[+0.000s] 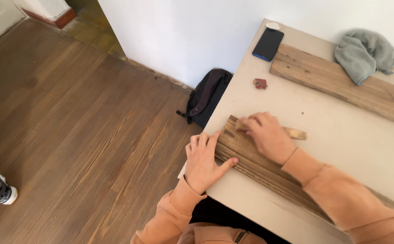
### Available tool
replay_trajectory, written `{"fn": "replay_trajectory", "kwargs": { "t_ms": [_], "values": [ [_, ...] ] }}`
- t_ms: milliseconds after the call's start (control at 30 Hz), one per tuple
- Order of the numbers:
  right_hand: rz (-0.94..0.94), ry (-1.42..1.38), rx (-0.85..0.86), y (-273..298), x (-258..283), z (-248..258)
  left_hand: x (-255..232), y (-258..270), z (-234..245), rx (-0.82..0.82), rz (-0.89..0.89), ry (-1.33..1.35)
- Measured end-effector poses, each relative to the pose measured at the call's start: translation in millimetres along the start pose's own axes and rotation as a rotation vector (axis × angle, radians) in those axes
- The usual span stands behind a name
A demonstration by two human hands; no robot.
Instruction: The person sands a long wooden plank on a white table using a small sanding block. They hold the plank with one hand and rub the sanding block back and forth along the surface. The person continues sanding the same plank for the duration of the clip.
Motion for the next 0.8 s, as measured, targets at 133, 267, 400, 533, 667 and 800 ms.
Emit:
{"fn": "replay_trajectory", "kwargs": {
  "t_ms": [133, 267, 400, 533, 667, 800],
  "values": [
    [0.125, -0.080, 0.061, 2.0, 40.8, 16.2, -2.6, -0.2, 0.9, -0.004, -0.003, -0.025],
    [0.109, -0.099, 0.087, -6.8, 17.3, -0.3, 1.0, 4.4, -6.3, 0.009, 0.006, -0.019],
    [0.031, -0.055, -0.024, -37.7, 24.5, 8.2, -31.7, 16.8, 13.9, -0.241, -0.155, -0.097],
    [-0.050, -0.089, 0.021, -15.1, 33.1, 37.3, -71.7, 46.2, 15.2, -0.299, -0.478, -0.048],
    [-0.085, -0.003, 0.006, 6.4, 9.8, 41.0, -77.4, 64.7, 10.6, -0.060, -0.434, 0.059],
    [-0.081, -0.052, -0.106, -31.7, 24.9, 22.5, -79.4, 84.2, -10.9, 0.104, -0.591, -0.216]
  ]
}}
Point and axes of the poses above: each hand's wrist, its own y-axis away from the middle knuckle, its own z-axis out of the back of the hand, x = y × z, the point moved 10 cm from there along -y, towards the middle knuckle, and after that the axes turned 12 degrees about -x, right-handed, at the moved point
